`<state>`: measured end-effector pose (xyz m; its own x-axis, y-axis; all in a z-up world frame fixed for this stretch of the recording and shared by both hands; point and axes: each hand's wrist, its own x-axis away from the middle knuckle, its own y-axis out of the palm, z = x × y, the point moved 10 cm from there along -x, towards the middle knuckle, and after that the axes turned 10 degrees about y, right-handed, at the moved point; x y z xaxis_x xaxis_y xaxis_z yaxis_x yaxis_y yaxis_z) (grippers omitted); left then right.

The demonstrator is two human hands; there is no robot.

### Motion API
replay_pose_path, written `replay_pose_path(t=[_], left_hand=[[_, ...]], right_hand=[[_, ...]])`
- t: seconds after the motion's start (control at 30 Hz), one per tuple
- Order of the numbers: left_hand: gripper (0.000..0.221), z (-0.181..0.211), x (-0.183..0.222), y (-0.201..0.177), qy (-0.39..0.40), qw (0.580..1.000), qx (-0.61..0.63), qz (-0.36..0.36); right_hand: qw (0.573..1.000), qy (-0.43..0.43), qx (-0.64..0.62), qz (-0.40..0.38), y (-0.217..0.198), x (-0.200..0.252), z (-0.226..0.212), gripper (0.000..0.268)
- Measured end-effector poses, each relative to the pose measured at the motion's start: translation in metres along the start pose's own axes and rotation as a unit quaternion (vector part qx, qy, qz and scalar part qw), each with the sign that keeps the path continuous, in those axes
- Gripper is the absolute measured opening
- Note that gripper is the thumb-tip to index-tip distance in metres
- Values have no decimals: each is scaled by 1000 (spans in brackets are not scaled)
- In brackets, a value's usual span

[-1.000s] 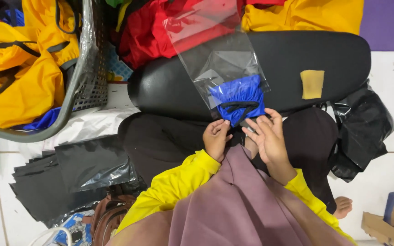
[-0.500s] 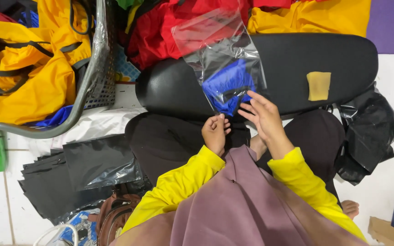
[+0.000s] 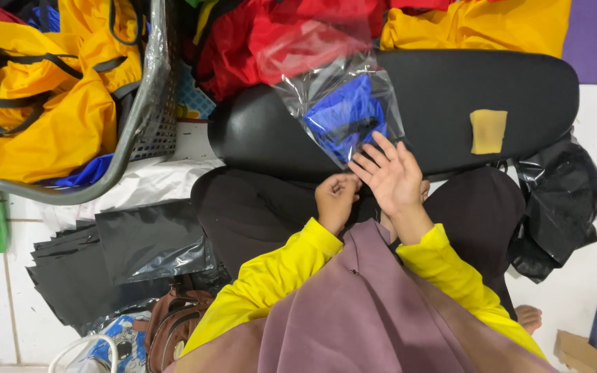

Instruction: Folding a blue rain cover, smoothing it with a foam block, and placing it into a clear plastic bag followed by a black shipping mailer.

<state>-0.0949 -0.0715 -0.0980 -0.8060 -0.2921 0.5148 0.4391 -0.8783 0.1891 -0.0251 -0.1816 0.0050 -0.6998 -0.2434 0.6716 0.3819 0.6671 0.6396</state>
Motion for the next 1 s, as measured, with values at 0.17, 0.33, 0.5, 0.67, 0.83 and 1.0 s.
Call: replay_pose_path(t=[0.17, 0.33, 0.5, 0.67, 0.83, 1.0], left_hand=[[12, -33, 12, 7, -34, 996, -26, -79], [13, -32, 15, -1, -51, 991, -67, -103], [4, -43, 7, -9, -13, 984, -133, -116], [5, -37, 13, -12, 25, 974, -186, -129], [62, 84, 59, -22, 196, 973, -105, -61], [43, 202, 60, -23, 515, 794, -314, -75]], right_hand=[[993, 28, -108, -43, 15, -25, 4, 70], [992, 4, -81, -98, 38, -47, -1, 94], [984, -7, -101, -146, 51, -51, 5, 101], [982, -14, -106, -158, 58, -55, -2, 103], [985, -32, 9, -168, 40, -14, 4, 77], [971, -117, 112, -175, 14, 60, -1, 81]])
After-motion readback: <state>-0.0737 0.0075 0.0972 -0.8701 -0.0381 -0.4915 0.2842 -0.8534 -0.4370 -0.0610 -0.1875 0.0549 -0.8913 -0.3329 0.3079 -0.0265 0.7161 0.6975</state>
